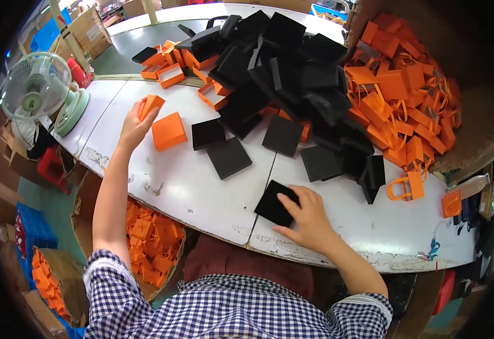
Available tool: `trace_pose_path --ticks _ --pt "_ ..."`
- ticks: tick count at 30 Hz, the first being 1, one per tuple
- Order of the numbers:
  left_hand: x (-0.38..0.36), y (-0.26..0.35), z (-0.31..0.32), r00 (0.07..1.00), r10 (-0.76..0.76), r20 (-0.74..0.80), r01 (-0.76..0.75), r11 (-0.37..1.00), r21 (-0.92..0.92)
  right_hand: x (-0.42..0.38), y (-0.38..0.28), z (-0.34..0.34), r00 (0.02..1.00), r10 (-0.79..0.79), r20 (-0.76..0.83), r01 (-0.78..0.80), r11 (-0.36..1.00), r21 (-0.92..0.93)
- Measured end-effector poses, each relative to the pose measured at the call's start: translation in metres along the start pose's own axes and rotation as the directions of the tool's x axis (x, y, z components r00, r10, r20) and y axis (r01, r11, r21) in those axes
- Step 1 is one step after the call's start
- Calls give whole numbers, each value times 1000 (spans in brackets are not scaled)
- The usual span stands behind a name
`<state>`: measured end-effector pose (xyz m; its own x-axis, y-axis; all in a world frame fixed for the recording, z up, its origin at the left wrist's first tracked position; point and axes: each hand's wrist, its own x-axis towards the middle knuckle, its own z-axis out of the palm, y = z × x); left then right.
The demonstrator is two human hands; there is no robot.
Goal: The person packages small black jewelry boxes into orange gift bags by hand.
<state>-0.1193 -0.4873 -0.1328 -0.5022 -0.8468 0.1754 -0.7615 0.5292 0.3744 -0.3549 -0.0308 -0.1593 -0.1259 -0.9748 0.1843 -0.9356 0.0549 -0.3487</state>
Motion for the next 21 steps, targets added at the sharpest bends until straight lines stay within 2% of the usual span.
trace_pose_path --ticks 1,2,3,4,6,8,9,11,12,13,14,15,16,18,19,21 --pt "-29 31 -21 990 91 104 -20 842 -540 -1 3 -8 998 36 -49 -29 988 151" --pt "-56 47 -27 967 208 148 49 416 -908 1 6 -15 990 -5 -138 41 964 263" --pt "-77 44 -15 872 340 352 299 199 -933 8 3 -28 968 -120 -221 174 954 244" --pt "-98 41 -2 723 500 477 551 -1 -834 16 -4 -42 926 -232 -298 303 928 216" --pt "-142 75 24 451 500 740 797 149 -586 33 -22 -55 890 -372 -264 434 869 238" --pt "-160 112 46 180 516 838 847 352 -398 48 -35 -52 856 -498 -143 518 830 206" --pt "-160 124 50 183 516 837 854 339 -396 51 -38 -46 862 -502 -67 501 829 248" --pt "-152 141 48 28 426 905 821 507 -264 50 -31 -36 874 -484 -44 478 840 256" --pt "-153 145 40 26 426 904 823 504 -261 49 -26 -31 886 -463 -30 454 853 257" --pt "-154 150 30 310 342 887 683 569 -458 46 -21 -28 895 -446 -17 434 860 268" --pt "-155 153 26 575 275 770 485 644 -592 43 -18 -21 895 -446 -14 433 860 269" --pt "-165 138 38 807 400 434 113 616 -780 39 -16 -15 907 -422 9 401 868 293" --pt "-182 126 36 814 558 163 -339 684 -646 38 -15 -14 916 -402 22 377 875 304" --pt "-229 133 11 726 627 281 -497 762 -416 41 -16 -21 906 -421 54 390 876 284" --pt "-249 135 16 709 647 282 -526 751 -399 43 -17 -21 898 -438 48 404 862 305" --pt "-265 131 42 748 647 149 -469 673 -572 44 -22 -17 878 -472 87 413 836 362"
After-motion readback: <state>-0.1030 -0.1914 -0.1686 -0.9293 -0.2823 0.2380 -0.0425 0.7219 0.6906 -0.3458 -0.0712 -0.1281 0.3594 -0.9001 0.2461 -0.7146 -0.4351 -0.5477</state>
